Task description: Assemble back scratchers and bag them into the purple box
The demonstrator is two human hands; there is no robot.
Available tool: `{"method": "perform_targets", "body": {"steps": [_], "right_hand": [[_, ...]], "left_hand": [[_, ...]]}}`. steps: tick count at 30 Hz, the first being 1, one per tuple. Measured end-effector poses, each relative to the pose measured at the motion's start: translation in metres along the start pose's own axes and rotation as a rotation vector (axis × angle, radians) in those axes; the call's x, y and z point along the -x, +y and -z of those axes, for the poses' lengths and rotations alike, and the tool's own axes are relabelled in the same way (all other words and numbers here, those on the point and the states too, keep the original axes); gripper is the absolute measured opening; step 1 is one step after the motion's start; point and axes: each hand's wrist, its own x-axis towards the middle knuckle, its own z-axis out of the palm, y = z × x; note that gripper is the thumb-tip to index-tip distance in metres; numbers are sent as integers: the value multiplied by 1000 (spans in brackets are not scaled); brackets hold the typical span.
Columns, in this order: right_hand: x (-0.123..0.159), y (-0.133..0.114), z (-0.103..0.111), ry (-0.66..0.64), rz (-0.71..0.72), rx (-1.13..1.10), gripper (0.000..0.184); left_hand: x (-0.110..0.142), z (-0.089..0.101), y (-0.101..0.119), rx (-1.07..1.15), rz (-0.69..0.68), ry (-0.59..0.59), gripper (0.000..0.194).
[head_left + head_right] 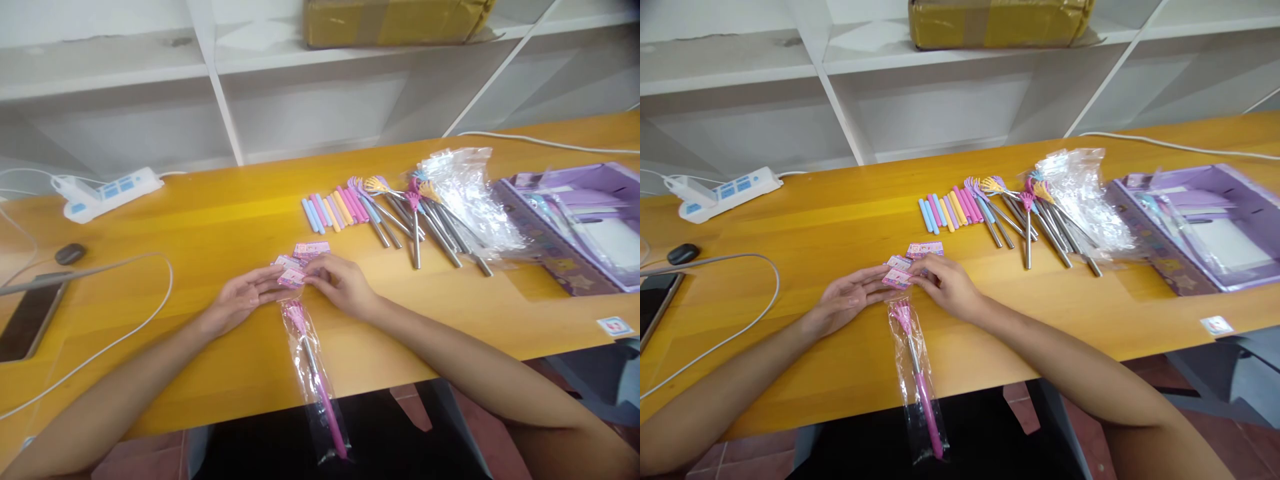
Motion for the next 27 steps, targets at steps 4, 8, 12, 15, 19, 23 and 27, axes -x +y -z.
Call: {"method": "perform_targets", "body": {"steps": [4,8,12,15,19,23,27], "right_hand": [[0,-1,1,-33,62,33,13],[-1,-3,2,-43,105,25,16],[-1,-4,3,-54,113,17,18],[0,-4,4,-47,132,8,19],[-1,-3,3,-48,149,1,22],[-1,-3,2,-54,176,20,25],[1,-1,1,-60,188,28,27]], "left_hand": [[0,1,0,5,3,10,59],[1,1,-1,3,-4,0,59],[1,1,0,-2,1,0,58],[0,0,1,-8,-1,-8,58],[0,-1,1,-20,-4,-11,57],[0,-1,2,-18,20,-14,58],[0,0,3,-23,29,-27,57]]}}
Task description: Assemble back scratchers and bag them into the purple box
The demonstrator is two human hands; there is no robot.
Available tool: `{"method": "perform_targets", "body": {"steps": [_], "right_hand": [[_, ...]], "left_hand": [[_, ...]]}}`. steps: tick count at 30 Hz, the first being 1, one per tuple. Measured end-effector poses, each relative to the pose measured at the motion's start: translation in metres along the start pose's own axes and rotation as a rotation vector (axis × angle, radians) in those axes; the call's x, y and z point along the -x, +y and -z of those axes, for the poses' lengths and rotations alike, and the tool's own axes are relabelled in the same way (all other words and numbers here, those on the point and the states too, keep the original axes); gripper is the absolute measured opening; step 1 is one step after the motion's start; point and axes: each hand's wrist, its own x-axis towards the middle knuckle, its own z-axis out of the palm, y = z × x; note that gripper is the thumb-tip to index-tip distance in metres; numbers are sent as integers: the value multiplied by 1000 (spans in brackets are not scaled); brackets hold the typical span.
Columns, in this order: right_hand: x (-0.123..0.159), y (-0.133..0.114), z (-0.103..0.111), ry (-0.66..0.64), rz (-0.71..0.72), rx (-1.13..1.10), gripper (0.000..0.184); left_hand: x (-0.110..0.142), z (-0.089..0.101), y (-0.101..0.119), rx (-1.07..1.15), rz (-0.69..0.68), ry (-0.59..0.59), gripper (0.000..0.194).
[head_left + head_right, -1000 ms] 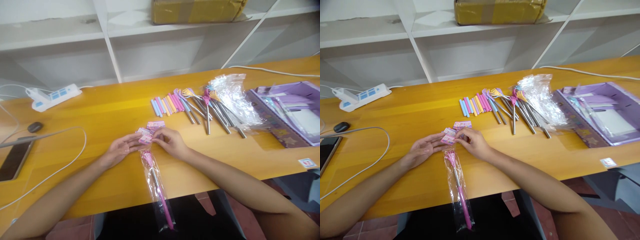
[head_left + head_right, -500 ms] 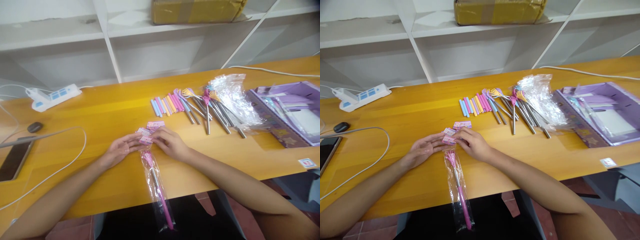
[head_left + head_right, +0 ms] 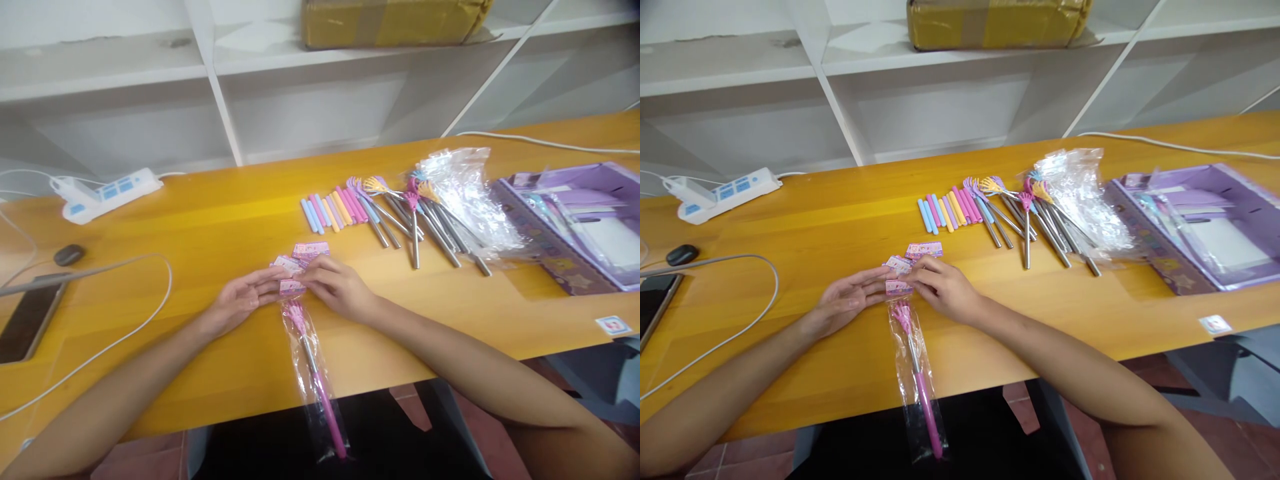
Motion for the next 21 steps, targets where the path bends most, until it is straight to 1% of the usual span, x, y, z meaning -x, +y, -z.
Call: {"method": "perform_targets", "body": {"steps": [4,11,16,21], "right_hand": [[2,2,-1,-2,5,10,29],[1,0,-2,42,35,46,27],[1,1,-1,34,53,38,28],[2,2,0,-14,60,100,30]], "left_hand": [[-1,0,-1,-6,-11,-8,57],[-1,0,-1,-22,-22,-1,58],[2,2,-3,-9,-21,21,60],[2,4,-5,-2,-18,31,61]]}}
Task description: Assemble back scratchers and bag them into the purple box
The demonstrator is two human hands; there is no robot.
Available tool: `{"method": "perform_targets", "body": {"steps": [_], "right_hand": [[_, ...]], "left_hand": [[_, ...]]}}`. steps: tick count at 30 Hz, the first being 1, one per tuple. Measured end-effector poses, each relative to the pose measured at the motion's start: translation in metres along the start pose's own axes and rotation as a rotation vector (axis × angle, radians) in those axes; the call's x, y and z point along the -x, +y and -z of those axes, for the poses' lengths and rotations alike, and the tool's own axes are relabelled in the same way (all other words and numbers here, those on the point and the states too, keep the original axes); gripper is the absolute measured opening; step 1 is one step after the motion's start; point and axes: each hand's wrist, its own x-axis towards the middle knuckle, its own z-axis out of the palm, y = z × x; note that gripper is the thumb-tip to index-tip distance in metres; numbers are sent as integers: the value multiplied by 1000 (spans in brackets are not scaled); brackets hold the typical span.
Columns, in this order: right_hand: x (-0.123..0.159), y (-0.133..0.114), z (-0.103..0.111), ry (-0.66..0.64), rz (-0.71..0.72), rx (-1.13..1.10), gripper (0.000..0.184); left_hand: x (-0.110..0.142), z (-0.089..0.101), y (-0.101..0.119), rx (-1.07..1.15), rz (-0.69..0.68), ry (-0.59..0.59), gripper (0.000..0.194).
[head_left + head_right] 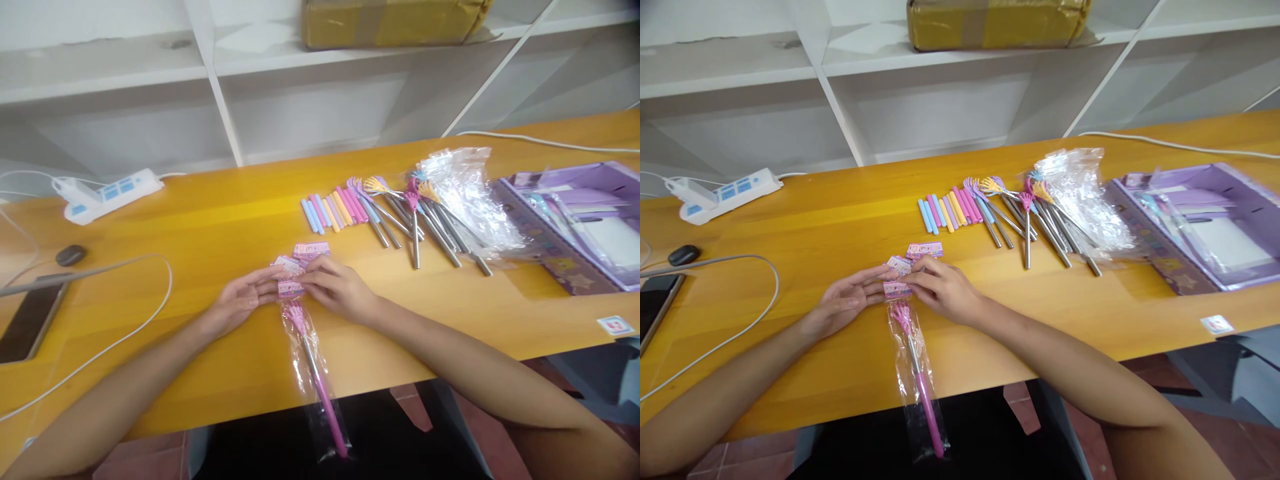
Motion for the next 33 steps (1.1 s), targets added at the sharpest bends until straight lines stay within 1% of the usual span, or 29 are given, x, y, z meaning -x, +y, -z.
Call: {"method": "perform_targets", "body": {"steps": [4,7,11,13,16,18,22,27,33], "right_hand": [[1,-1,1,7,-9,7,31],[1,-2,1,2,-2,7,27],[3,-4,0,-45,8,22,21],[3,-4,-1,-67,-1,36,23],[3,-4,-1,-68,-7,44,27],[3,-4,0,-62,-5,40,28],[2,-3,1,-63,1,43,32],[1,-4,2,-54,15,48,35],[2,-5,1,-71,12,74,39]], "left_hand": [[0,-1,1,6,-5,11,61],[1,-1,2,5,-28,25,61],[1,-4,2,-8,4,-16,63],[0,-6,1,-9,0,-20,66],[-1,-7,1,-55,-24,-14,55],[-1,-6,1,-80,-14,-24,50],[0,-6,1,-93,-4,-27,54],[0,-7,1,-143,-51,-57,49],[0,-8,1,-107,-36,-42,53]]}}
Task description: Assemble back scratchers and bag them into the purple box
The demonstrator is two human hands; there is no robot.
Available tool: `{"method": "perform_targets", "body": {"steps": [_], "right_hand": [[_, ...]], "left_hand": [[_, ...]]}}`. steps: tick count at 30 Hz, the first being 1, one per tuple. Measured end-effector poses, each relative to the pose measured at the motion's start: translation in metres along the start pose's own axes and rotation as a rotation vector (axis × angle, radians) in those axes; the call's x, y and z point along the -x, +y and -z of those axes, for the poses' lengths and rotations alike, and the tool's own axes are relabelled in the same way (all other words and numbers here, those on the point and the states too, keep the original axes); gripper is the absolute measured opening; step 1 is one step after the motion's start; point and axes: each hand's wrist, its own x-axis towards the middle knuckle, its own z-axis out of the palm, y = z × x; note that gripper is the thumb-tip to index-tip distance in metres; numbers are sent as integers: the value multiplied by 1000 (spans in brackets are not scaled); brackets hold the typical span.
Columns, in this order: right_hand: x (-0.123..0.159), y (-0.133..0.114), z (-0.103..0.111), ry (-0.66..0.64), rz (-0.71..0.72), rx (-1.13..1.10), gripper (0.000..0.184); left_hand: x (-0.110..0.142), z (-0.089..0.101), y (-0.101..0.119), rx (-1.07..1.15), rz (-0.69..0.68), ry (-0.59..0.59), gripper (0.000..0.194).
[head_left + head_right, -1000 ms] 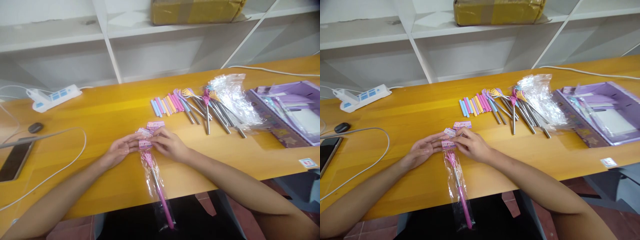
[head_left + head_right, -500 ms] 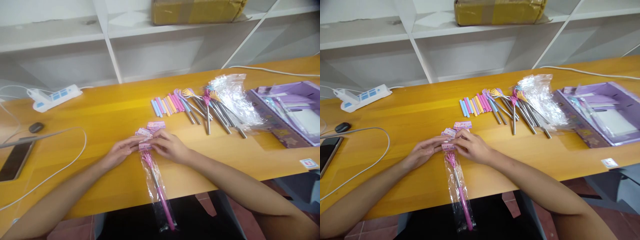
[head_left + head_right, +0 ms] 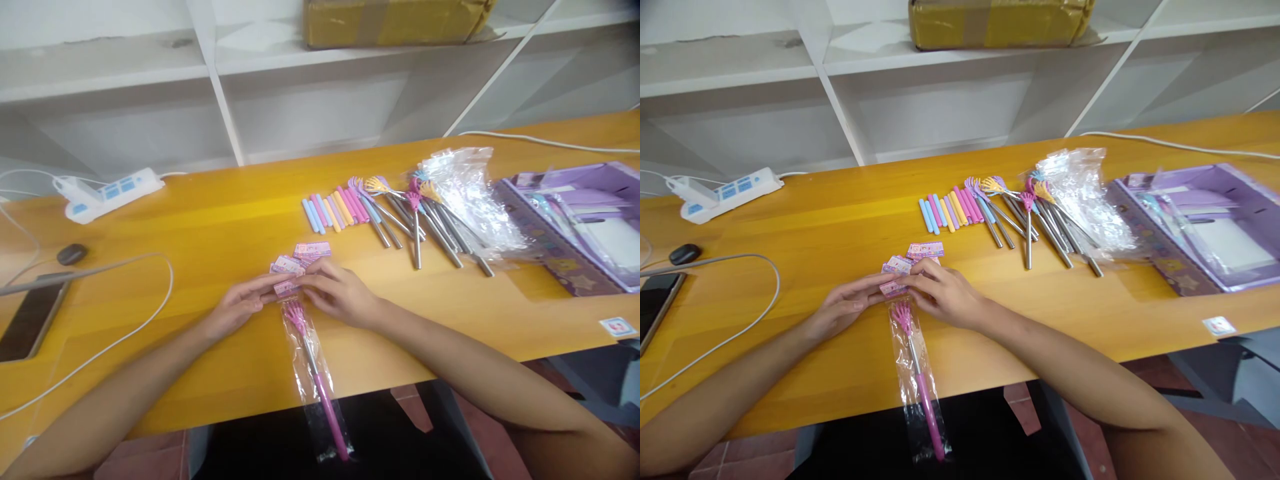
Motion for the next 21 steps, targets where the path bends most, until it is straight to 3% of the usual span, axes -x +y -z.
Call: {"method": "perform_targets", "body": {"steps": [14,21], "right_hand": [[1,0,-1,-62,-41,-31,31],[1,-2,1,25,-103,-75,44]], "left_hand": [[1,1,2,13,29,-2,55],[0,3,-1,28,30,-1,56]]}}
